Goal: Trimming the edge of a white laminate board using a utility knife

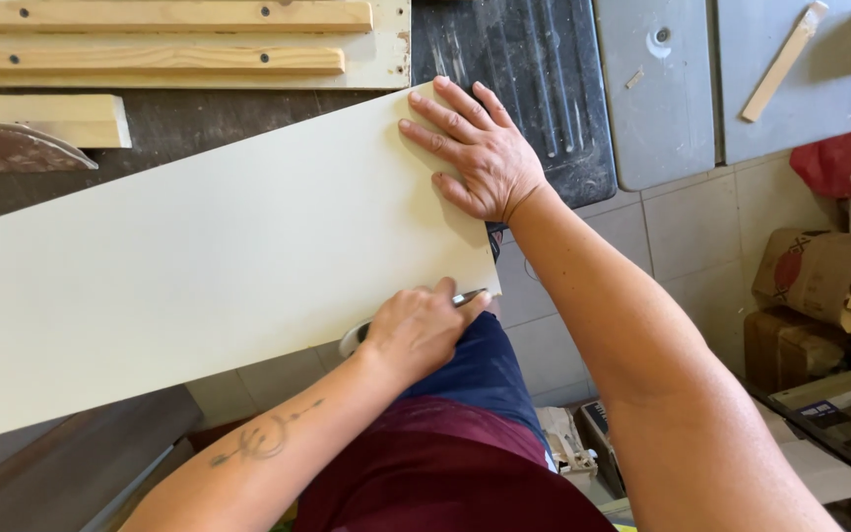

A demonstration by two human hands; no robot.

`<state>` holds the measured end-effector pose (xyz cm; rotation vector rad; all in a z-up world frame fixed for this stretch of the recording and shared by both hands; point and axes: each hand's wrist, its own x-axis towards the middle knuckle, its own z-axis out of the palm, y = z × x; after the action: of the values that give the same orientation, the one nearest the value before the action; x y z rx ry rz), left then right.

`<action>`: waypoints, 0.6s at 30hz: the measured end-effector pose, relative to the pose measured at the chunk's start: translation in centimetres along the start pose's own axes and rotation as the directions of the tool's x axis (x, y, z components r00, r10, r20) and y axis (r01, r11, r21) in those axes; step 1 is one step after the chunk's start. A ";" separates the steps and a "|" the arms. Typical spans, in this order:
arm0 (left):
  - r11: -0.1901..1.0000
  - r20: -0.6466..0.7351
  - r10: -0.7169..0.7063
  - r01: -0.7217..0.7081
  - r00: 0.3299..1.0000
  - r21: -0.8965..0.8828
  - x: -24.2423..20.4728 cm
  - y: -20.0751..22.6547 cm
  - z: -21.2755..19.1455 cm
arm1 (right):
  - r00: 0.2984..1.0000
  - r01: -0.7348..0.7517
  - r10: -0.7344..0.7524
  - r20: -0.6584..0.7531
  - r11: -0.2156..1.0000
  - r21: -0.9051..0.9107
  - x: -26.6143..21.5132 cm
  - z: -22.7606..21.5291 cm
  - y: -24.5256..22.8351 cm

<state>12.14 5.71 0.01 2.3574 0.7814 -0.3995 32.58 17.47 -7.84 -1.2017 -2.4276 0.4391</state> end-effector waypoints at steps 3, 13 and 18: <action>1.000 -0.032 -0.024 0.024 0.999 0.008 0.7 0.7 0.5 | 1.000 0.013 -0.013 0.006 1.000 -0.012 0.1 -0.1 0.1; 1.000 -0.095 -0.018 0.020 0.995 0.020 0.5 0.7 0.9 | 1.000 0.007 -0.007 0.008 1.000 -0.012 0.3 -0.3 0.4; 0.999 -0.041 -0.047 0.046 0.998 -0.025 0.4 1.3 0.9 | 1.000 0.003 -0.003 0.021 1.000 0.004 0.0 -0.3 -0.1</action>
<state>13.17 4.44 -0.23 2.3354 0.8570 -0.3603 32.71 17.44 -7.53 -1.1978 -2.4441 0.4576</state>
